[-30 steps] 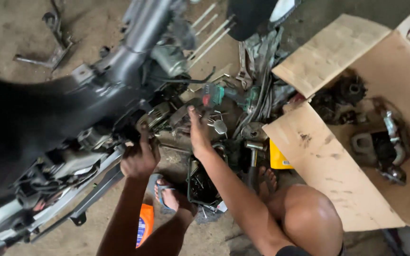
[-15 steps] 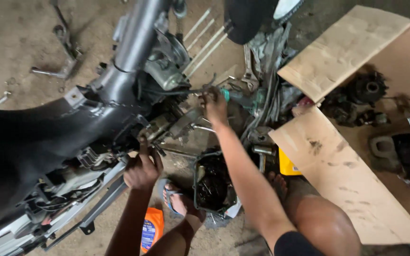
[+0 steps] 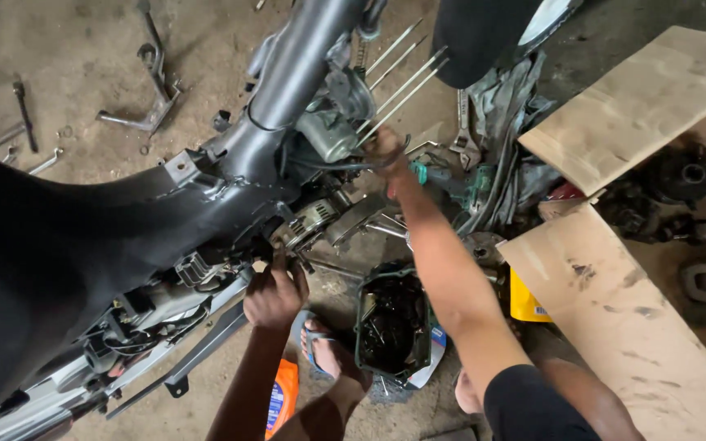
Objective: The person crouches beside a scooter with its body panel removed and works on the engine area. They use a wrench to loosen and turn fasteners on a component near the cooling fan, repositioning their hands and the tool repeatedly while holding the part with the other hand.
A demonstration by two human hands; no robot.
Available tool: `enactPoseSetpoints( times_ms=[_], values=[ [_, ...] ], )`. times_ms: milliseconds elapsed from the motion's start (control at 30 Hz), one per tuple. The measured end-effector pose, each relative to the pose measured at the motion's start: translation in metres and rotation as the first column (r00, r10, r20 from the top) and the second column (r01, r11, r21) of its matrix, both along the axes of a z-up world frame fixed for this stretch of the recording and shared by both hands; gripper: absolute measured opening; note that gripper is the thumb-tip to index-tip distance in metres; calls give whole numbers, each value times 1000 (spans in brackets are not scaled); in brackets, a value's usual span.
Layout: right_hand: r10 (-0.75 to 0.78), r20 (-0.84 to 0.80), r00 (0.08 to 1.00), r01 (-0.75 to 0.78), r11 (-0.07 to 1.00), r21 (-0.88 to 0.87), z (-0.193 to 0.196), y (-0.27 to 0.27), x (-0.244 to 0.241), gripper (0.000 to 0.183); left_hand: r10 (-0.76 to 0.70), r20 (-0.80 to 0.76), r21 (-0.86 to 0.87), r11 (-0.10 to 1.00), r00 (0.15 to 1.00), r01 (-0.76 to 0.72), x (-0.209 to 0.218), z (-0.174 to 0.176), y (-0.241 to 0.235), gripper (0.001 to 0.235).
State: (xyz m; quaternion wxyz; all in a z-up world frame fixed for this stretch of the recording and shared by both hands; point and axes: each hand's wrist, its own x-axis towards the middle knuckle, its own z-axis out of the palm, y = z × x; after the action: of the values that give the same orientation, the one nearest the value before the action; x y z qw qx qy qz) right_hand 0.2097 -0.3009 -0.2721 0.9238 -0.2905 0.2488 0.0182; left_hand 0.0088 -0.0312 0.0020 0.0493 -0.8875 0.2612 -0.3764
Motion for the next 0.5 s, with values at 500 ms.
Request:
enactPoseSetpoints(
  times_ms=[500],
  values=[
    [283,455,844,533,-348,-772,18,-86,1,40,24,-44,-9,1000,999,-24,-5,-2,6,42]
  ],
)
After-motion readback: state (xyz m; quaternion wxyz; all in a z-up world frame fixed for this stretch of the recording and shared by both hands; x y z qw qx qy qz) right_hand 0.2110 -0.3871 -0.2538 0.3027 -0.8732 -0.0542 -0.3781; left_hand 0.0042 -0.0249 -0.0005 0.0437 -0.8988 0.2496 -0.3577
